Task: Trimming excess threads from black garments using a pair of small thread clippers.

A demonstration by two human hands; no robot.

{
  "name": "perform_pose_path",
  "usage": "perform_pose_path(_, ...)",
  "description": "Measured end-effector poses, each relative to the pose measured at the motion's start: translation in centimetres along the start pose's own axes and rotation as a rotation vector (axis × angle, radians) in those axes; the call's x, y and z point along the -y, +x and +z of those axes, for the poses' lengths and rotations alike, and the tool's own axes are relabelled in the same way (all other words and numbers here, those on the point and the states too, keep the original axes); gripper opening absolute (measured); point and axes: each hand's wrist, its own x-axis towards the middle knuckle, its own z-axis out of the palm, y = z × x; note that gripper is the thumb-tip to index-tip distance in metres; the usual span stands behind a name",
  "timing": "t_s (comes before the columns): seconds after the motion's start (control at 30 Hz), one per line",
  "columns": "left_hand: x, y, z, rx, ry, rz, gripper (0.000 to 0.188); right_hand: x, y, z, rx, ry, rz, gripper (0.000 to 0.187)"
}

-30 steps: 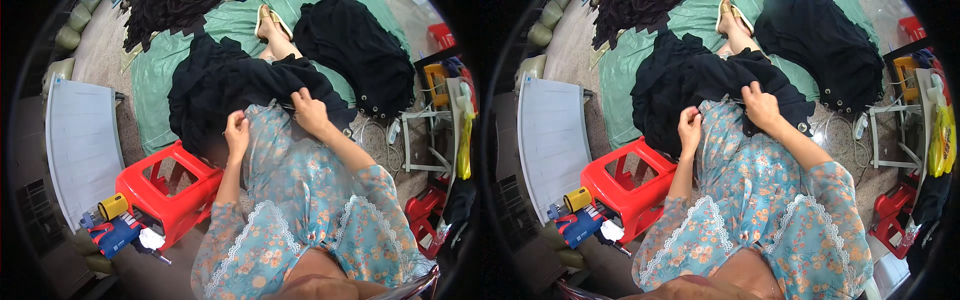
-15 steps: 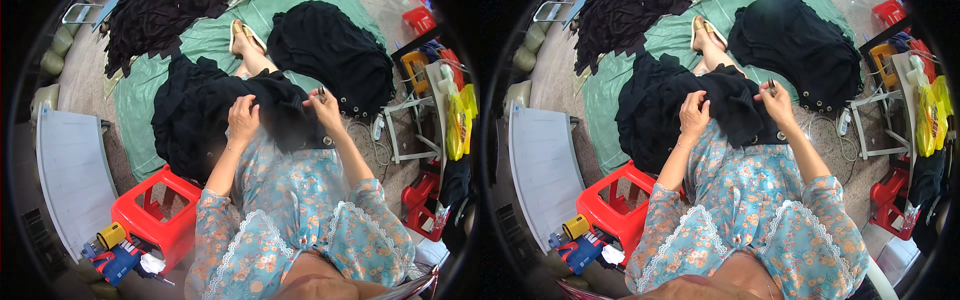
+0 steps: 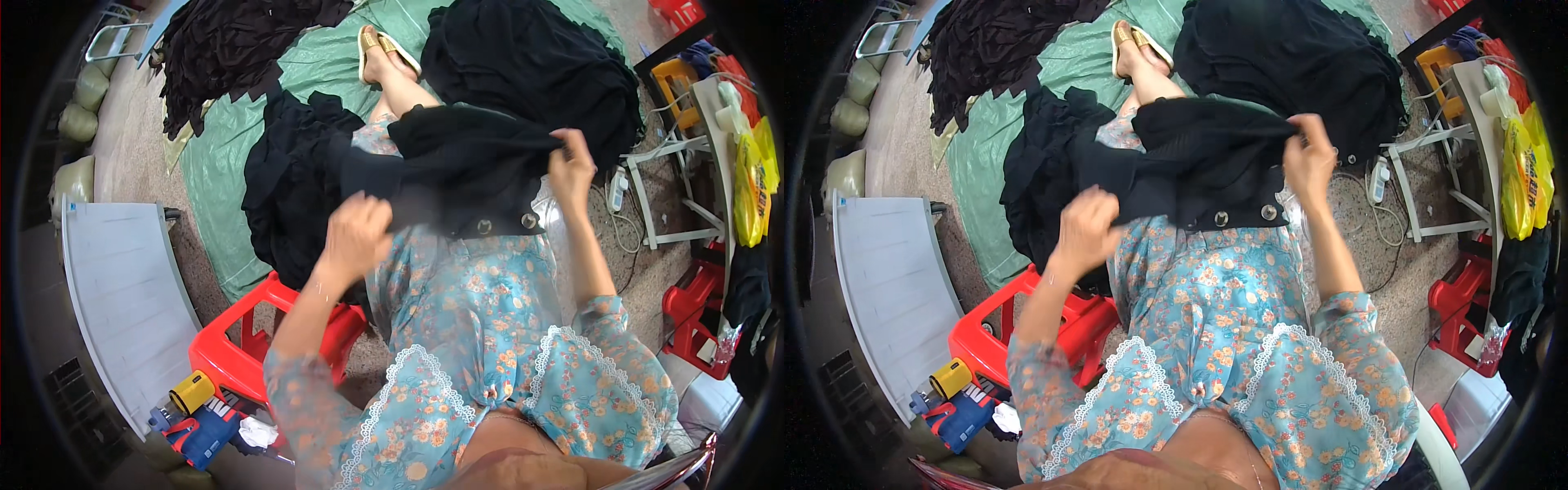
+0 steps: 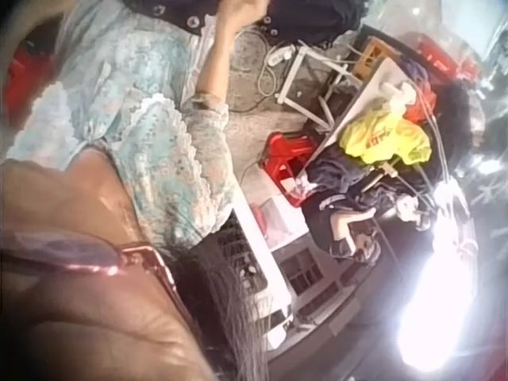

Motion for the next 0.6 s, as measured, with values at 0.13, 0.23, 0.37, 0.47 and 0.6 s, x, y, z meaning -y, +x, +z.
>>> perform_pose_path(0.13,-5.0,-4.5,-2.5,0.646,-0.312,-0.193,0.032,-0.9,2.4,-2.9,-0.167,0.083,-0.19,0.023)
perform_pose_path(0.23,-3.5,-3.5,-0.9,0.512,-0.39,-0.391,0.024,1.2,1.9,-3.5,-0.175,0.034,-0.3,0.026)
perform_pose_path(0.37,-0.5,3.4,2.8,-0.123,-0.373,-0.262,0.016,3.5,0.3,-6.5,-0.36,-0.134,-0.693,0.03)
perform_pose_path(0.47,-1.0,8.5,2.8,-0.123,-0.516,-0.019,0.022,5.9,0.2,-9.9,-0.552,0.05,-1.03,0.025)
perform_pose_path(0.6,-4.5,10.1,-1.0,0.858,-1.136,-0.008,0.042,4.4,1.0,-20.2,-0.739,-0.067,-1.085,0.04)
